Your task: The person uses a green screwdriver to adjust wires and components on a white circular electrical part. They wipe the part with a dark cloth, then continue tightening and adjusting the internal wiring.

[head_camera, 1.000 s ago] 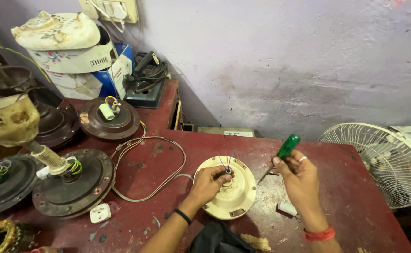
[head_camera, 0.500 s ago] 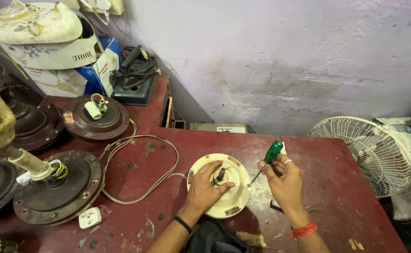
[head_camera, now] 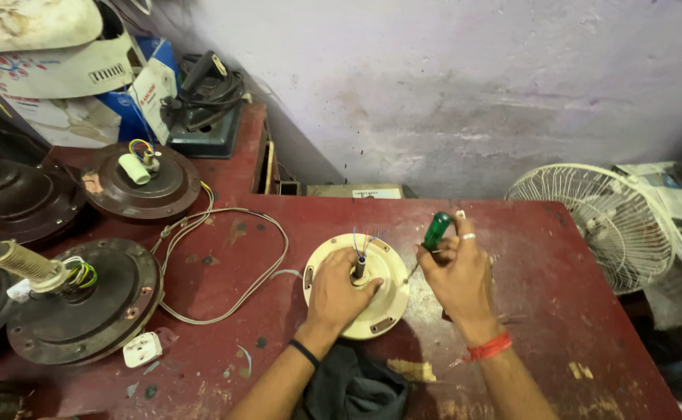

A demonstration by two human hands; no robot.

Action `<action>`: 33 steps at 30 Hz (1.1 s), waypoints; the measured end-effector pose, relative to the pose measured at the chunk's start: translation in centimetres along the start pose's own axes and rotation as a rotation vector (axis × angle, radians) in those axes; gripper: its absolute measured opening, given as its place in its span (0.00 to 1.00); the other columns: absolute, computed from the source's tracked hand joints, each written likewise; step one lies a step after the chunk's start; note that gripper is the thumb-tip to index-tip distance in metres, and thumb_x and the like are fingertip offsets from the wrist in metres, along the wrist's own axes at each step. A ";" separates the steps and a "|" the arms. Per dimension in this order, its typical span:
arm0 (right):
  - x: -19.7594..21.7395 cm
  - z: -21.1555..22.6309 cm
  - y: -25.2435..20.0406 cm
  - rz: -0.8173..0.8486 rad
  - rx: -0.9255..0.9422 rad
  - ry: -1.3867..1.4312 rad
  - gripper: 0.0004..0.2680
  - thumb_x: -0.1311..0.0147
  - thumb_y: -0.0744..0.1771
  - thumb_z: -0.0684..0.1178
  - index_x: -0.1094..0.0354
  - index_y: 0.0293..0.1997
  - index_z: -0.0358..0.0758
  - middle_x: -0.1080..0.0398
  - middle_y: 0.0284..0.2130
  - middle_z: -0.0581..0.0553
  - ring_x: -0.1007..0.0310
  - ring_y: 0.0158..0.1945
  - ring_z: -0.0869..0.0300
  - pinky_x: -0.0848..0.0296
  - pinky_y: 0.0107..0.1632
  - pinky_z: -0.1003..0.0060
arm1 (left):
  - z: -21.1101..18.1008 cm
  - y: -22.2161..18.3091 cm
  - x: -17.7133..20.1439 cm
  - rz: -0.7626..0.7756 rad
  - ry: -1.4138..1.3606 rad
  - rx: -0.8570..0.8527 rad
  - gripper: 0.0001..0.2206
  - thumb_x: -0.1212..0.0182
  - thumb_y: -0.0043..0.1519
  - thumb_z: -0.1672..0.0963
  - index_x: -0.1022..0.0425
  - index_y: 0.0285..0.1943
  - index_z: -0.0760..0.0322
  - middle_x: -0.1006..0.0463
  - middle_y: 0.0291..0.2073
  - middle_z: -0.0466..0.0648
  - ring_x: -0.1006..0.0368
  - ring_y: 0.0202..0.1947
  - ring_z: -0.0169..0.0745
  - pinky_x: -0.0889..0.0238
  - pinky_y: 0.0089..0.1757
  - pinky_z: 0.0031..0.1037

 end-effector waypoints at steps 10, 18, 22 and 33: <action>0.4 0.7 0.0 0.007 0.090 -0.022 0.31 0.34 0.62 0.42 0.46 0.74 0.48 0.23 0.25 0.43 0.22 0.23 0.60 0.27 0.28 0.63 | 1.5 0.2 -0.3 -0.060 0.003 -0.013 0.27 0.25 0.48 0.47 0.21 0.52 0.66 0.22 0.51 0.53 0.28 0.54 0.53 0.36 0.54 0.39; 1.1 0.7 0.5 0.009 0.169 0.002 0.25 0.33 0.63 0.43 0.40 0.68 0.42 0.24 0.27 0.45 0.25 0.25 0.63 0.29 0.28 0.66 | 1.6 0.1 -0.5 -0.048 0.025 0.015 0.27 0.26 0.48 0.47 0.22 0.51 0.66 0.22 0.49 0.50 0.27 0.54 0.52 0.37 0.54 0.39; 1.9 2.0 0.4 -0.088 0.308 0.022 0.14 0.34 0.68 0.45 0.32 0.57 0.34 0.25 0.33 0.41 0.23 0.32 0.60 0.25 0.31 0.68 | 1.1 0.2 -0.1 -0.057 -0.006 -0.016 0.25 0.25 0.48 0.48 0.22 0.49 0.66 0.22 0.49 0.50 0.27 0.53 0.53 0.36 0.54 0.39; 1.7 4.0 0.3 -0.047 0.416 -0.022 0.10 0.36 0.66 0.43 0.27 0.50 0.33 0.22 0.30 0.40 0.19 0.33 0.58 0.22 0.35 0.65 | 0.6 0.1 0.3 -0.052 0.015 -0.023 0.26 0.25 0.48 0.48 0.22 0.51 0.66 0.22 0.49 0.51 0.28 0.54 0.55 0.38 0.55 0.42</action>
Point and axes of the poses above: each hand's wrist, its own y-axis towards the middle knuckle, its own x-axis out of the back of the hand, z = x × y, the point moved 7 cm from there along y, towards the middle knuckle
